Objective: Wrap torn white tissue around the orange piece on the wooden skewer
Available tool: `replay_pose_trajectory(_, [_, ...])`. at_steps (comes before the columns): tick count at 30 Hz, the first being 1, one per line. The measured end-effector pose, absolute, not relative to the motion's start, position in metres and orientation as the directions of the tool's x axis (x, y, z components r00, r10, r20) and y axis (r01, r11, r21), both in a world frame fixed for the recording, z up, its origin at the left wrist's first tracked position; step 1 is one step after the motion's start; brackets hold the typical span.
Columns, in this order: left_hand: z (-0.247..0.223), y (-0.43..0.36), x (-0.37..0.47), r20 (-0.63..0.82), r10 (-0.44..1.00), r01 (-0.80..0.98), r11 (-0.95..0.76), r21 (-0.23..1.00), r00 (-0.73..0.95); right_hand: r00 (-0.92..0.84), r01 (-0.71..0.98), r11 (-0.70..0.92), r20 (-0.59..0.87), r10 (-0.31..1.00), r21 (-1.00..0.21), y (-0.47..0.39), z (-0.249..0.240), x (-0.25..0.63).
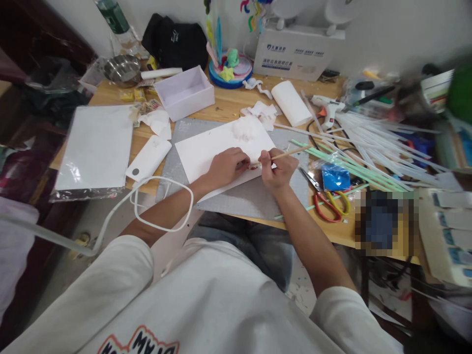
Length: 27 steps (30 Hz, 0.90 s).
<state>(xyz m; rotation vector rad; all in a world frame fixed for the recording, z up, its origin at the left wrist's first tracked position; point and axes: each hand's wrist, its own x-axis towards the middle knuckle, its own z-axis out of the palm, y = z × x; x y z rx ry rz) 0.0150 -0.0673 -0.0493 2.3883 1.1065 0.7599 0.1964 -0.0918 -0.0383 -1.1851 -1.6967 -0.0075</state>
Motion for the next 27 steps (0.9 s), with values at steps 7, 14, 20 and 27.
replay_pose_trajectory(7, [-0.045,-0.069,0.016,0.266,0.806,0.591,-0.575,0.566,0.529,-0.021,0.733,0.460,0.660,0.751,-0.501,-0.091,-0.039,0.197])
replay_pose_trajectory(14, [-0.047,-0.070,0.013,0.275,0.842,0.553,-0.518,0.652,0.464,-0.012,0.729,0.419,0.602,0.798,-0.541,-0.090,-0.040,0.195])
replay_pose_trajectory(20, [-0.041,-0.074,0.013,0.234,0.846,0.554,-0.499,0.667,0.480,-0.058,0.729,0.422,0.566,0.823,-0.539,-0.086,-0.038,0.188])
replay_pose_trajectory(27, [-0.040,-0.076,0.012,0.185,0.838,0.589,-0.502,0.634,0.514,-0.011,0.712,0.373,0.522,0.853,-0.595,-0.083,-0.037,0.190])
